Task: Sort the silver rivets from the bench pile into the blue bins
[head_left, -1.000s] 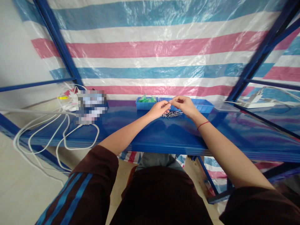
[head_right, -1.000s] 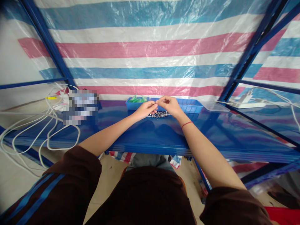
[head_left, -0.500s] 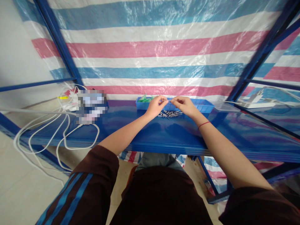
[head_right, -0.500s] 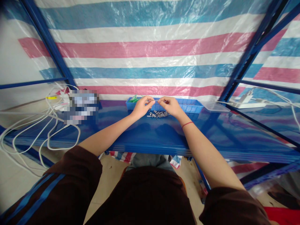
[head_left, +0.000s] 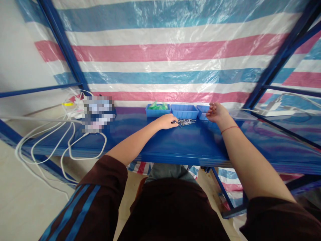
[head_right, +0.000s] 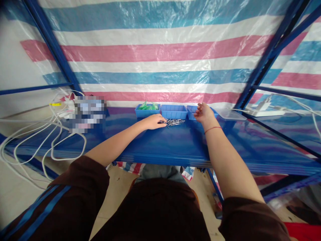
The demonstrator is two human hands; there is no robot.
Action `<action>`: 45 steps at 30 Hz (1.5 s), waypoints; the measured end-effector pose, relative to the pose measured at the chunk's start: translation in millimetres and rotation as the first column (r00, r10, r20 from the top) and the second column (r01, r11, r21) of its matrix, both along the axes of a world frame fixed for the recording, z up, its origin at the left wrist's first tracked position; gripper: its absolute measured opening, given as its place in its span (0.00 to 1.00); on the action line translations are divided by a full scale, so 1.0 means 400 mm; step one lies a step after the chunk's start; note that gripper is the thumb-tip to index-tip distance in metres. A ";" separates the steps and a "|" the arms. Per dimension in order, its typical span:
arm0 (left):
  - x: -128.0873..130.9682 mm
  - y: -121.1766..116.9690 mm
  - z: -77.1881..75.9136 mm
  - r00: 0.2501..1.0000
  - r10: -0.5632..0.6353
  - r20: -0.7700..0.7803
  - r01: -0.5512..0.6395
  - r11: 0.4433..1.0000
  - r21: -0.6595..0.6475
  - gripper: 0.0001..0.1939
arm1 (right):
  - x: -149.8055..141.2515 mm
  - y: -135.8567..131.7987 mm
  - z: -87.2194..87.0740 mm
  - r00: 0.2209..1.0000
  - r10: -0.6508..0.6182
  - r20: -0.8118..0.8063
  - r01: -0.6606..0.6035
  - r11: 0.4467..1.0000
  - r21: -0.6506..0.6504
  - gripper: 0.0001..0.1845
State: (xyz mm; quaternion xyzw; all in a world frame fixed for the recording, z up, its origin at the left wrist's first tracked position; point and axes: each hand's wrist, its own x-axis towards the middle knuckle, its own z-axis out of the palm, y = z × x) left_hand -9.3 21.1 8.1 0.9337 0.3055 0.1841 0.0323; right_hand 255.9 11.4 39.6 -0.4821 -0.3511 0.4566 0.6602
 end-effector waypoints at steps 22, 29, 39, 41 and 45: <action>0.021 -0.016 0.015 0.955 0.024 0.295 -0.021 1.000 -0.015 0.12 | -0.160 -0.044 -0.029 0.354 0.178 0.918 -0.533 0.845 0.042 0.14; 0.031 -0.020 0.013 0.943 0.047 0.329 -0.030 0.998 -0.056 0.17 | -0.164 -0.048 -0.027 0.351 0.164 0.922 -0.529 0.847 0.050 0.14; 0.055 -0.036 0.020 0.766 0.144 0.626 0.107 0.932 -0.346 0.08 | -0.172 -0.065 -0.013 0.495 0.132 0.859 -0.460 0.878 0.130 0.14; 0.058 -0.037 0.023 0.728 0.158 0.667 0.146 0.915 -0.376 0.08 | -0.176 -0.069 -0.012 0.534 0.223 0.815 -0.470 0.880 0.067 0.15; 0.062 -0.038 0.029 0.663 0.210 0.718 0.214 0.866 -0.451 0.09 | -0.184 -0.075 -0.012 0.605 0.404 0.686 -0.534 0.845 -0.027 0.14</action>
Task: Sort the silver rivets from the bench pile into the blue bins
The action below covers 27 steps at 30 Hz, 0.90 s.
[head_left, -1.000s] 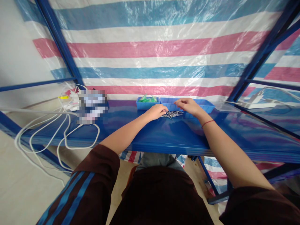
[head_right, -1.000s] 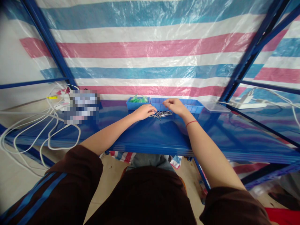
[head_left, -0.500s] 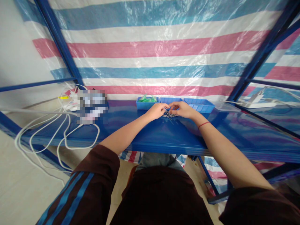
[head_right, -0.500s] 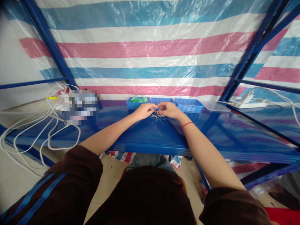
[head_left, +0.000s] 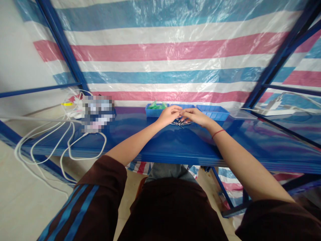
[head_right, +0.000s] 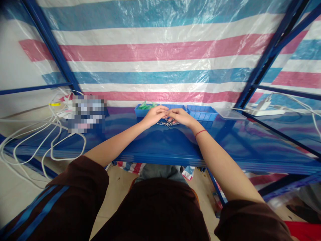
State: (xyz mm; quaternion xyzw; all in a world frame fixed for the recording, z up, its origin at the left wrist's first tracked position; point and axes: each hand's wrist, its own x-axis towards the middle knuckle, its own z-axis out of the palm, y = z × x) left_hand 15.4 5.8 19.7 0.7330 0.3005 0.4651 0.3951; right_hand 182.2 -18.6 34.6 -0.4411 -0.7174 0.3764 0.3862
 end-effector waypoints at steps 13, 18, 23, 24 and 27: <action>0.007 -0.014 0.007 0.998 0.052 0.034 -0.048 0.994 -0.096 0.17 | 0.004 0.011 -0.003 0.974 -0.132 0.182 0.069 0.946 0.316 0.18; -0.010 -0.001 -0.003 0.989 0.061 -0.132 -0.072 0.994 -0.080 0.10 | 0.005 0.000 0.007 0.963 -0.176 0.204 0.090 0.924 0.373 0.20; -0.017 -0.004 0.004 0.983 0.063 -0.174 -0.075 0.995 -0.064 0.11 | 0.001 -0.005 0.017 0.977 -0.211 0.018 0.192 0.919 0.343 0.19; -0.016 -0.007 0.006 0.983 0.055 -0.172 -0.071 0.994 -0.088 0.12 | 0.000 -0.006 0.019 0.977 -0.208 -0.037 0.208 0.921 0.330 0.19; -0.010 -0.017 0.008 0.989 0.003 -0.145 -0.031 0.981 -0.193 0.14 | -0.002 -0.008 0.023 0.970 -0.185 -0.155 0.225 0.929 0.294 0.20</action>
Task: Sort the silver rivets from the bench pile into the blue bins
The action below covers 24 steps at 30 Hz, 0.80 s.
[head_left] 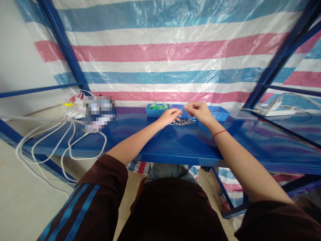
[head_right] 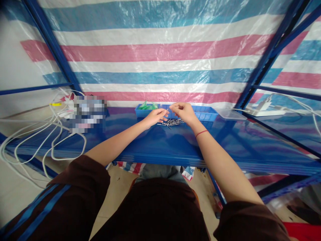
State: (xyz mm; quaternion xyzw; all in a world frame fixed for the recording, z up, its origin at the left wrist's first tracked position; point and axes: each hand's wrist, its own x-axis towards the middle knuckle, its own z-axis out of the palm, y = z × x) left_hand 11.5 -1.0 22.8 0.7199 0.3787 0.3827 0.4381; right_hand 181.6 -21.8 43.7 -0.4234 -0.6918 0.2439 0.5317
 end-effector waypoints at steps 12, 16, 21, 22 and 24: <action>0.005 -0.014 0.001 0.993 -0.022 0.116 0.029 0.998 -0.058 0.09 | -0.004 -0.002 -0.001 0.993 0.004 0.119 -0.018 0.993 0.121 0.18; 0.002 -0.008 0.007 0.982 0.072 0.174 -0.083 0.995 0.057 0.07 | 0.006 0.009 -0.008 0.984 -0.035 0.172 0.009 0.989 0.150 0.18; 0.001 0.002 0.004 0.990 0.110 0.086 -0.125 0.974 0.190 0.12 | 0.004 0.010 -0.011 0.967 -0.021 0.255 -0.002 0.996 0.092 0.14; 0.000 0.004 0.000 0.991 0.132 0.030 -0.135 0.965 0.226 0.14 | 0.003 0.010 -0.009 0.982 -0.011 0.187 0.005 0.999 0.033 0.13; -0.005 0.008 -0.011 0.977 0.177 -0.122 -0.127 0.932 0.339 0.18 | 0.012 0.017 -0.003 0.997 -0.049 -0.061 0.044 0.996 -0.080 0.11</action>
